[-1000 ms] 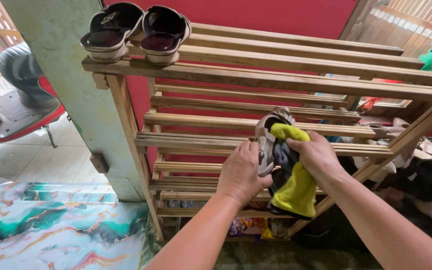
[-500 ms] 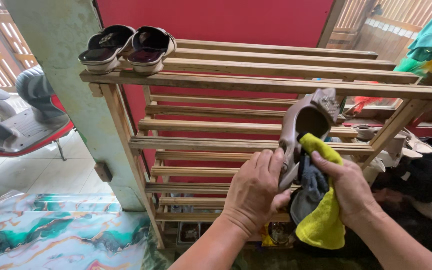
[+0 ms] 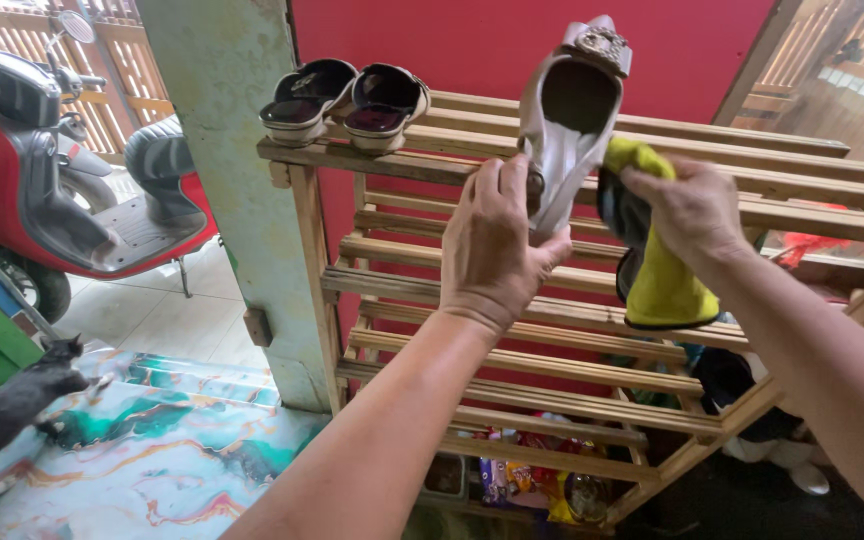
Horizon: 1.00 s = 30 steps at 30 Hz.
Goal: The person wipes several beige high-heeled shoes with a yellow cloth on a wooden shoe rack. They pick up each shoe, wipe the exterior and sole, and place them back on the rack.
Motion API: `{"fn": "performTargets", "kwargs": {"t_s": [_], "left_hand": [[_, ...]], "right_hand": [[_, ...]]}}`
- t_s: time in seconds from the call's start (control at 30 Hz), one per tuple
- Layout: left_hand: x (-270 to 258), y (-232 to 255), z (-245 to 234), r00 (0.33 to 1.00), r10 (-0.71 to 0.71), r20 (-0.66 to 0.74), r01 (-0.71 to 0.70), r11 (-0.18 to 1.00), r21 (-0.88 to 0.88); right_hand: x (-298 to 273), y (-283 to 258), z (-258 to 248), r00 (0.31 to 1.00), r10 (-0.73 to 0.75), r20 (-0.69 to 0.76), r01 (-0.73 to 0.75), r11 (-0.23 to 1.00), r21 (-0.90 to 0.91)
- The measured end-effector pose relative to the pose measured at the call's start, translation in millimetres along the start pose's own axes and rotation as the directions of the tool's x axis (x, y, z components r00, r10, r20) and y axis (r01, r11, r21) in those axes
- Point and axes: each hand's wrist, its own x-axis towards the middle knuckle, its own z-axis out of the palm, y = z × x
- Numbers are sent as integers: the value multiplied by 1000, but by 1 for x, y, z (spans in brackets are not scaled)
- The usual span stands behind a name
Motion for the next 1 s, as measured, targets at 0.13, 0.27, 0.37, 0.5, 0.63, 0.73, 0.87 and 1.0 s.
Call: {"fn": "performTargets", "kwargs": {"t_s": [0.13,0.27,0.37,0.5,0.63,0.73,0.87,1.0], "left_hand": [[37,-36,4,996,-84,-35,84,996,16],[70,-75,11,981,-192,8,192,980,50],[88,-98,17,950,-309,51,307,950,55],[91,-109,25,967,-249,-60,253,965,71],[77,-112,24,967,-255,-20,256,966,24],[69,-115,21,981,-192,17,193,981,-2],[68,-118,24,975,-213,58,210,976,47],[61,-121,28,994,-105,-33,108,989,103]], "right_hand": [[-1,24,34,909,-381,-171,314,893,-323],[7,46,49,849,-455,-269,394,884,-251],[12,50,51,818,-496,-291,440,866,-240],[11,51,56,820,-484,-304,439,874,-209],[10,51,62,791,-513,-334,470,858,-205],[10,52,65,759,-549,-350,510,835,-205],[10,53,69,753,-549,-363,504,835,-218],[9,54,70,739,-562,-370,525,826,-206]]}}
